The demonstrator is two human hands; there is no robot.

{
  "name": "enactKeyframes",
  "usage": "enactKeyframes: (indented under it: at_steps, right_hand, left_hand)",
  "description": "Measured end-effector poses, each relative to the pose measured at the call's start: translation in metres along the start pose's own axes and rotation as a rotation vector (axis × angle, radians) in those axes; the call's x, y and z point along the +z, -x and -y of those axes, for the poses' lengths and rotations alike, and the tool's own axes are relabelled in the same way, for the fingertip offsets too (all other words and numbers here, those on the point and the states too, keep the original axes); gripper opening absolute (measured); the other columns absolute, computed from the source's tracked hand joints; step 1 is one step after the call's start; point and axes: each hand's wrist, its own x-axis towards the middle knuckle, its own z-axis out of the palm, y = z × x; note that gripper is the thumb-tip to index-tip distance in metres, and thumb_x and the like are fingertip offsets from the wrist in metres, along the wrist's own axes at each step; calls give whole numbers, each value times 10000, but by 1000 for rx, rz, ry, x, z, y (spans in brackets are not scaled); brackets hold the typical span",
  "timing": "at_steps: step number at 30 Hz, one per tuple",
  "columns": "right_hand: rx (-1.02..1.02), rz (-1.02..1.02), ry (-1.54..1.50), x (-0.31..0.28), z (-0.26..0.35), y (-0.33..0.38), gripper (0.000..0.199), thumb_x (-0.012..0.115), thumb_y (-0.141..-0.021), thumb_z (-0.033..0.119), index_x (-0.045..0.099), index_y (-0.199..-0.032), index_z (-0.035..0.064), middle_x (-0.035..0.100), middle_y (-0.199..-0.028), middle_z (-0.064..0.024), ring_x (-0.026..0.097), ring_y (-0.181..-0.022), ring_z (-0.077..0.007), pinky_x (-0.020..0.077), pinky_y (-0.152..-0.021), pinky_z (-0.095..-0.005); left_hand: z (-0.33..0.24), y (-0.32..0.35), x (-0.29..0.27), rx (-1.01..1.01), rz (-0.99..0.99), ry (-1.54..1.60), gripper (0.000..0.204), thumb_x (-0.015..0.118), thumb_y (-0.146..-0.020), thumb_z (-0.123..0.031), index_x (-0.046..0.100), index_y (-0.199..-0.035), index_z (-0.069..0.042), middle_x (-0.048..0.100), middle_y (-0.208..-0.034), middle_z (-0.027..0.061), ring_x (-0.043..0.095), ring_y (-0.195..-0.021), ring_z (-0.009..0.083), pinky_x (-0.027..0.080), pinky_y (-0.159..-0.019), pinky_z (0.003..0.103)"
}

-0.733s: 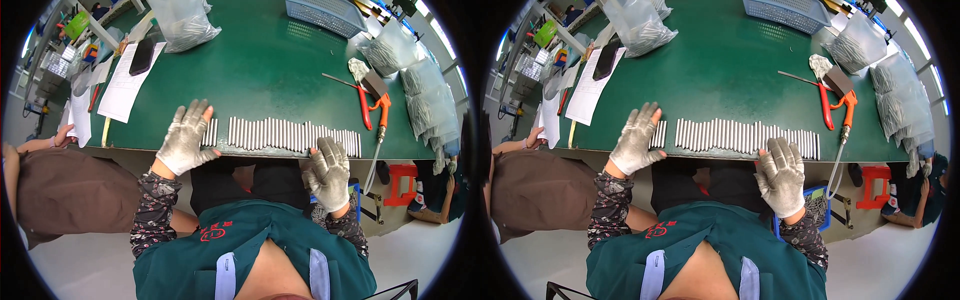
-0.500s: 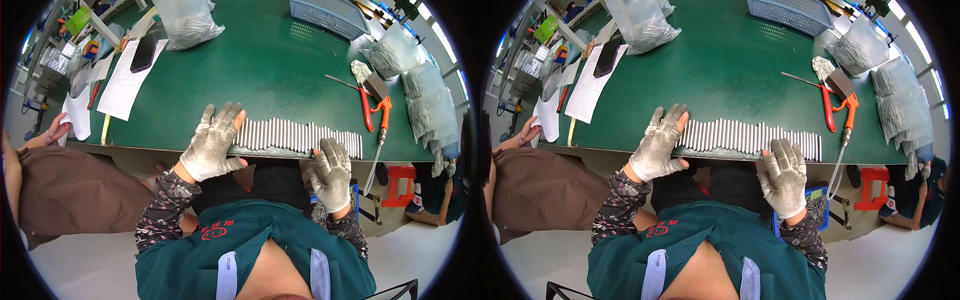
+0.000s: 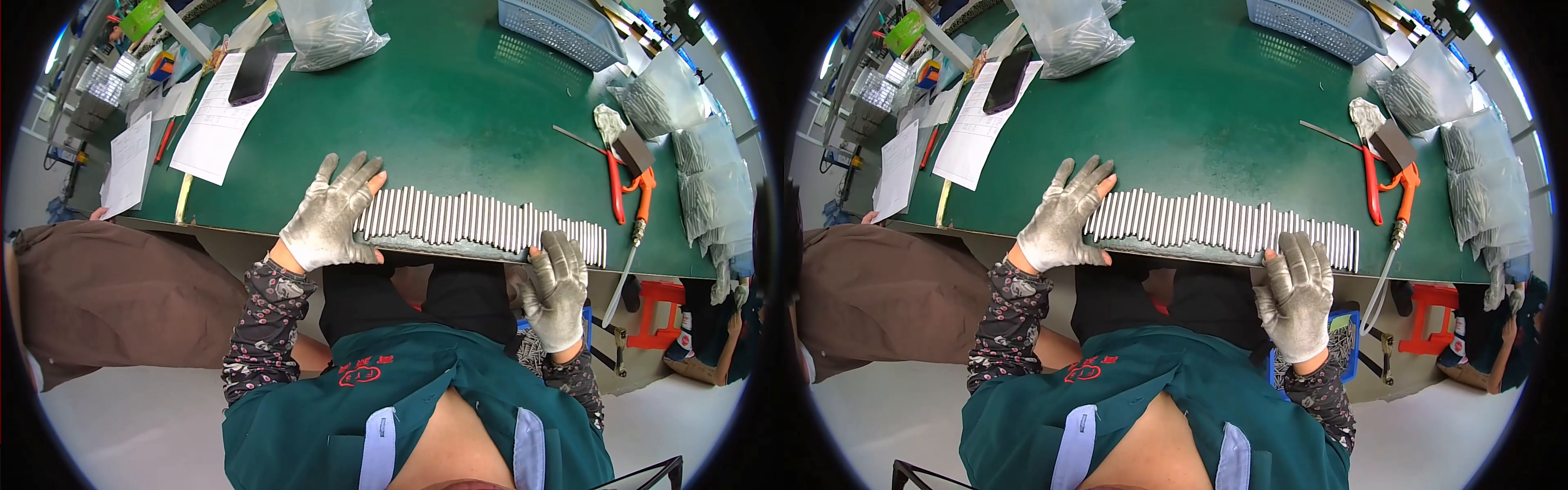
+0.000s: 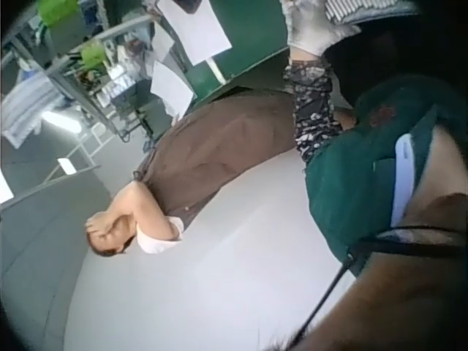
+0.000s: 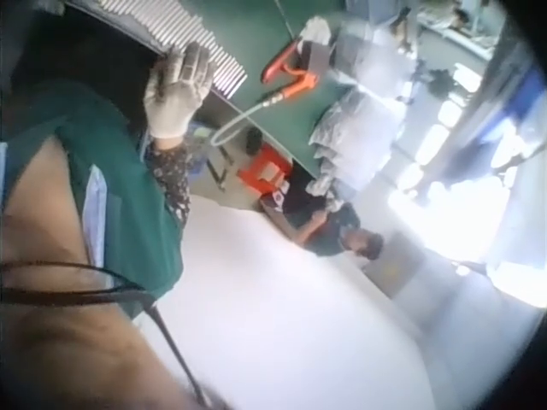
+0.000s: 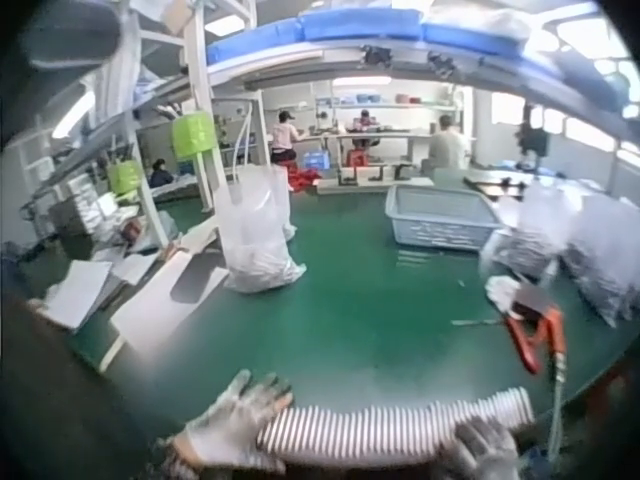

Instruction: The worker is arranging small metal pins into neat rows and blocks on a workbench, then cleaning them with an air gun and a sanding block.

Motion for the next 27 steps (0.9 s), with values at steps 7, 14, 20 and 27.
enactKeyframes:
  at_steps: [7, 14, 20, 27]
  right_hand:
    - [2, -22, -7, 1, 1, 3, 436, 668, -733, 162, 592, -1154, 83, 546, -1244, -152, 487, -1210, -342, 322, -1051, -505]
    - [7, 18, 5, -6, 4, -4, 425, 677, -734, 156, 590, -1138, 53, 561, -1212, -161, 507, -1177, -354, 333, -1042, -505]
    - [-33, -76, -101, -7, 2, -17, 377, 633, -800, 242, 592, -1108, 30, 576, -1167, -174, 526, -1130, -373, 381, -976, -503]
    - [6, 103, -181, 16, 26, -69, 651, 677, -723, 438, 547, -1186, -1, 520, -1247, -189, 493, -1157, -372, 374, -985, -489]
  left_hand:
    - [-6, -6, 6, 56, -72, 38, 1104, 714, -591, -641, 296, -1428, -55, 332, -1463, 163, 254, -1384, 360, 118, -1143, 508]
    - [-13, -27, 9, 187, -92, 203, 978, 788, -590, -436, 372, -1383, -44, 482, -1351, 172, 399, -1305, 335, 233, -1123, 463]
    - [-25, -30, -1, 167, -78, 173, 1023, 797, -580, -435, 339, -1409, -50, 465, -1363, 182, 380, -1310, 365, 245, -1115, 464]
    - [-56, -57, 12, 193, -107, 99, 1112, 779, -576, -494, 257, -1443, -34, 472, -1342, 196, 439, -1257, 354, 285, -1097, 455]
